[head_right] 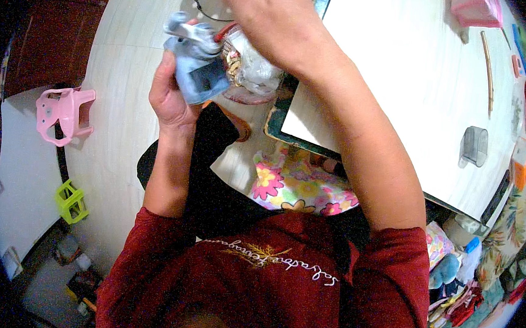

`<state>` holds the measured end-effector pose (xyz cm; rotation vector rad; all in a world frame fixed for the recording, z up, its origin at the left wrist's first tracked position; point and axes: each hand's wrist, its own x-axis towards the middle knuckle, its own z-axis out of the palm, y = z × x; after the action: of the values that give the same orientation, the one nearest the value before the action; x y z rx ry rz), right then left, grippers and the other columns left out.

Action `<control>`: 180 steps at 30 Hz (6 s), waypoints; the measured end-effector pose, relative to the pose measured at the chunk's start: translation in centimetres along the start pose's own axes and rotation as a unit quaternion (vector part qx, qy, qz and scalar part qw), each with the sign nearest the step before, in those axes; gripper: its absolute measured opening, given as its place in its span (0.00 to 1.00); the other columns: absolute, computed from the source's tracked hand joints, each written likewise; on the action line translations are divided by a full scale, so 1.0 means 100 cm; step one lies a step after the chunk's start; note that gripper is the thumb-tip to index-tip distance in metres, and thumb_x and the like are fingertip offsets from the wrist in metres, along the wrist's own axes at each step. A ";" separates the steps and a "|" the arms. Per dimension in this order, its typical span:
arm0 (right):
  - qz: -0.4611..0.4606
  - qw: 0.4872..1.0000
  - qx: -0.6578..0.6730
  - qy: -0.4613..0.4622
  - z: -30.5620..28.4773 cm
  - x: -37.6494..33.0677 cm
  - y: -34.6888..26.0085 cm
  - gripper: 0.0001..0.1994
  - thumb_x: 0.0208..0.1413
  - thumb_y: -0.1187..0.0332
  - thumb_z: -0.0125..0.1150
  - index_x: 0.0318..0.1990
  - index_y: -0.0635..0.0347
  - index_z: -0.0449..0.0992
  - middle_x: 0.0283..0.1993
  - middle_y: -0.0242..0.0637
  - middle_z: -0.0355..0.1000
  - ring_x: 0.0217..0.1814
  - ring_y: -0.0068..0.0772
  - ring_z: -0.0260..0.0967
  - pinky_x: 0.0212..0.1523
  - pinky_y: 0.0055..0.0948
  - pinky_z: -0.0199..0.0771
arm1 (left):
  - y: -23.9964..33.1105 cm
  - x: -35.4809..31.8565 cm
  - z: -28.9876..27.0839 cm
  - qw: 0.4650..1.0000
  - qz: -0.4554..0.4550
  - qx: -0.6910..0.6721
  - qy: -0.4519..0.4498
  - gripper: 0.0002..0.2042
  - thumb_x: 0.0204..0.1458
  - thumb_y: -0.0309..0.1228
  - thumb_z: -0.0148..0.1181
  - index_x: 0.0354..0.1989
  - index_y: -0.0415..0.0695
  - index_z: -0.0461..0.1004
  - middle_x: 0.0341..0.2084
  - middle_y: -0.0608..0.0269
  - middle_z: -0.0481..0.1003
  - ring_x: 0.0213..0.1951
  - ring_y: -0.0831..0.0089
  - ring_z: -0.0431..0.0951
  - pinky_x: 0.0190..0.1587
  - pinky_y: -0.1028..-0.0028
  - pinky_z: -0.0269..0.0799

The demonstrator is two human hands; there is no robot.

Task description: The person sharpens colored pencils using a manual rotary sharpener and empties the shavings into a waste basket.

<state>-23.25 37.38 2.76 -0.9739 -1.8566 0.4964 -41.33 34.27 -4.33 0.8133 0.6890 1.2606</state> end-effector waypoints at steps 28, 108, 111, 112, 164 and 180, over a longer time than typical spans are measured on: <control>0.108 0.987 -0.112 -0.032 0.015 -0.006 -0.006 0.28 0.62 0.52 0.42 0.55 0.75 0.59 0.57 0.65 0.57 0.61 0.57 0.56 0.59 0.39 0.56 | 0.009 0.045 0.030 0.743 0.409 0.526 -0.053 0.24 0.37 0.23 0.60 0.48 0.40 0.69 0.42 0.52 0.71 0.47 0.56 0.71 0.49 0.67 0.67; -0.030 0.995 -0.096 -0.016 0.014 0.001 -0.001 0.28 0.48 0.68 0.65 0.54 0.63 0.56 0.41 0.43 0.65 0.40 0.30 0.69 0.39 0.26 0.71 | 0.023 0.053 0.025 0.977 0.009 -0.213 0.022 0.39 0.57 0.61 0.29 0.67 0.41 0.41 0.65 0.56 0.50 0.64 0.64 0.51 0.62 0.65 0.49; 0.088 0.988 0.078 0.104 0.014 0.007 -0.023 0.28 0.48 0.69 0.65 0.54 0.62 0.56 0.43 0.44 0.63 0.38 0.30 0.67 0.34 0.26 0.71 | 0.029 0.055 0.026 0.977 -0.016 -0.214 0.009 0.40 0.56 0.62 0.28 0.67 0.41 0.43 0.64 0.56 0.52 0.64 0.63 0.52 0.63 0.65 0.48; 0.044 0.980 0.074 0.179 0.015 0.010 -0.013 0.28 0.48 0.69 0.66 0.54 0.61 0.57 0.44 0.44 0.61 0.35 0.29 0.66 0.32 0.26 0.71 | 0.026 0.059 0.026 0.977 0.004 -0.211 0.024 0.40 0.56 0.62 0.27 0.67 0.41 0.44 0.63 0.56 0.54 0.63 0.64 0.54 0.62 0.67 0.50; 0.033 0.998 0.021 0.054 -0.006 0.007 -0.001 0.27 0.64 0.52 0.34 0.63 0.59 0.57 0.63 0.45 0.57 0.67 0.36 0.50 0.65 0.32 0.47 | 0.022 0.047 0.017 0.987 -0.012 -0.159 -0.020 0.28 0.53 0.52 0.52 0.49 0.36 0.66 0.36 0.52 0.76 0.35 0.66 0.79 0.37 0.69 0.78; 0.179 0.970 0.154 -0.052 0.012 0.003 -0.003 0.27 0.63 0.47 0.40 0.48 0.66 0.69 0.37 0.41 0.70 0.39 0.32 0.66 0.44 0.29 0.67 | 0.014 0.024 0.025 0.952 -0.192 -0.238 -0.021 0.30 0.55 0.57 0.42 0.43 0.36 0.70 0.22 0.45 0.75 0.16 0.63 0.76 0.14 0.75 0.71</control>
<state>-24.45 37.54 2.56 -1.0866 -1.6322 1.0393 -39.62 36.37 -1.86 0.2869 0.4505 0.9889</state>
